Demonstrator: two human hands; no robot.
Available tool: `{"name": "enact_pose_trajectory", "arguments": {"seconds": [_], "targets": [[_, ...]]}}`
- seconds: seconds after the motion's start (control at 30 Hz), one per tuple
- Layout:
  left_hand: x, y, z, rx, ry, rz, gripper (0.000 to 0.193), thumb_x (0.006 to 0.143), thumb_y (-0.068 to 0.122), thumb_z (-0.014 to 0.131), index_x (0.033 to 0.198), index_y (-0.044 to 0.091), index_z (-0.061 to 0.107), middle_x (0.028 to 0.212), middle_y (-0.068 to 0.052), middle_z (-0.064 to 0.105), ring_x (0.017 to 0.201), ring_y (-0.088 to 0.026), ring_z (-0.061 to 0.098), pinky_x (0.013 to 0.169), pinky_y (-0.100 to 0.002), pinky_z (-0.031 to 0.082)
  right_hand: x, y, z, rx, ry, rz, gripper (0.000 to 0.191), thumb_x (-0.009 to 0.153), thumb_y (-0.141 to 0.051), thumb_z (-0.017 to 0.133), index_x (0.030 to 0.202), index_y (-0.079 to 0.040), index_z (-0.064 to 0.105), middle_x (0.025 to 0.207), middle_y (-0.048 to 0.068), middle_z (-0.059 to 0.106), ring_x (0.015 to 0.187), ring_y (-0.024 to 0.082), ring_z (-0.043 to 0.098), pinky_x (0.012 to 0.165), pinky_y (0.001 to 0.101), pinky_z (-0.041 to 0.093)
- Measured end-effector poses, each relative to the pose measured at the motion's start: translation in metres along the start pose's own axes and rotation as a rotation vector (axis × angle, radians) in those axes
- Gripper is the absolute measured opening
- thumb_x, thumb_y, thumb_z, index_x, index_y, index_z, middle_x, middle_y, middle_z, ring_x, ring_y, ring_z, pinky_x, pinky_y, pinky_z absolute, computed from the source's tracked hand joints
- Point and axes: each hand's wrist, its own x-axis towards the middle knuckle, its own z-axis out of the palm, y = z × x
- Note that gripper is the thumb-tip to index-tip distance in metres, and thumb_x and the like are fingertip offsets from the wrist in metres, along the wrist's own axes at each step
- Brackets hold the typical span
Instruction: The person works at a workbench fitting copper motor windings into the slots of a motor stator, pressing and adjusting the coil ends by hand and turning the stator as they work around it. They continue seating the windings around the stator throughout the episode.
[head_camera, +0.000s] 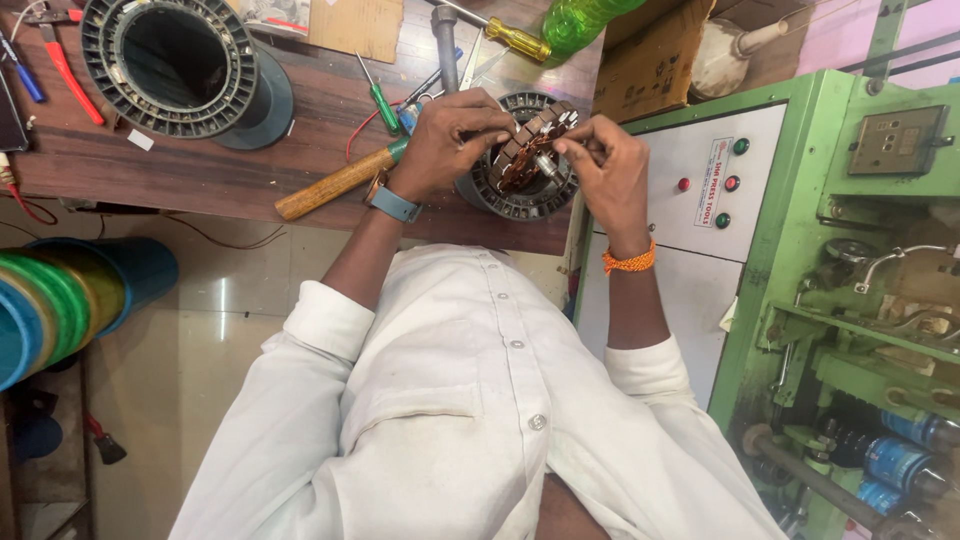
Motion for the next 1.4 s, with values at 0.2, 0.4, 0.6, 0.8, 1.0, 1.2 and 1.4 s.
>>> {"name": "enact_pose_trajectory", "arguments": {"seconds": [0.2, 0.4, 0.6, 0.8, 1.0, 1.2, 1.4], "targets": [[0.001, 0.016, 0.001, 0.052, 0.032, -0.075, 0.017, 0.091, 0.017, 0.081, 0.102, 0.005, 0.078, 0.090, -0.008, 0.070, 0.084, -0.022, 0.069, 0.074, -0.037, 0.054, 0.012, -0.002, -0.011, -0.015, 0.050, -0.032, 0.014, 0.096, -0.006, 0.080, 0.093, 0.003, 0.069, 0.068, 0.000, 0.055, 0.060, 0.004, 0.039, 0.053, 0.0262, 0.032], [0.007, 0.038, 0.037, 0.229, 0.209, -0.209, 0.034, 0.084, 0.032, 0.084, 0.109, 0.010, 0.077, 0.089, -0.007, 0.065, 0.081, -0.024, 0.066, 0.070, -0.039, 0.052, 0.022, -0.005, -0.012, -0.018, 0.054, -0.059, 0.013, 0.095, -0.006, 0.081, 0.094, 0.003, 0.071, 0.067, 0.002, 0.058, 0.060, 0.004, 0.043, 0.053, 0.0267, 0.035], [0.009, 0.037, 0.051, 0.304, 0.300, -0.174, 0.027, 0.084, 0.024, 0.082, 0.103, 0.009, 0.071, 0.092, -0.008, 0.060, 0.086, -0.026, 0.065, 0.072, -0.041, 0.052, 0.040, -0.006, -0.007, -0.146, 0.070, -0.252, 0.019, 0.090, -0.010, 0.087, 0.092, 0.002, 0.072, 0.073, 0.008, 0.065, 0.059, 0.012, 0.051, 0.054, 0.0303, 0.040], [0.005, 0.030, 0.062, 0.224, 0.356, -0.239, 0.025, 0.082, 0.021, 0.081, 0.095, 0.007, 0.065, 0.090, -0.007, 0.059, 0.082, -0.024, 0.065, 0.072, -0.039, 0.051, 0.058, -0.009, 0.000, -0.223, -0.030, -0.445, 0.023, 0.091, -0.015, 0.087, 0.093, 0.000, 0.070, 0.085, 0.010, 0.071, 0.069, 0.020, 0.066, 0.061, 0.0323, 0.050], [0.006, 0.007, 0.059, -0.440, 0.303, -0.582, 0.027, 0.087, 0.026, 0.079, 0.108, 0.010, 0.074, 0.096, -0.001, 0.071, 0.084, -0.011, 0.069, 0.076, -0.027, 0.055, 0.076, -0.012, -0.002, -0.329, -0.192, -0.604, 0.024, 0.089, -0.017, 0.086, 0.094, -0.003, 0.067, 0.086, 0.011, 0.070, 0.076, 0.028, 0.068, 0.068, 0.0384, 0.052], [0.007, -0.012, 0.041, -1.122, 0.152, -0.765, 0.026, 0.093, 0.020, 0.074, 0.114, 0.004, 0.074, 0.094, -0.005, 0.075, 0.079, -0.011, 0.069, 0.070, -0.026, 0.057, 0.107, -0.016, 0.004, -0.365, -0.446, -0.746, 0.022, 0.090, -0.018, 0.082, 0.092, -0.004, 0.065, 0.085, 0.011, 0.068, 0.078, 0.031, 0.067, 0.070, 0.0423, 0.050], [0.005, -0.011, 0.049, -1.156, 0.282, -0.646, 0.020, 0.094, 0.008, 0.073, 0.113, 0.001, 0.073, 0.099, -0.005, 0.076, 0.087, -0.013, 0.073, 0.078, -0.028, 0.060, 0.091, -0.028, 0.007, -0.387, -0.284, -0.746, 0.026, 0.093, -0.020, 0.082, 0.093, -0.002, 0.063, 0.087, 0.012, 0.065, 0.081, 0.032, 0.065, 0.071, 0.0429, 0.050]]}}
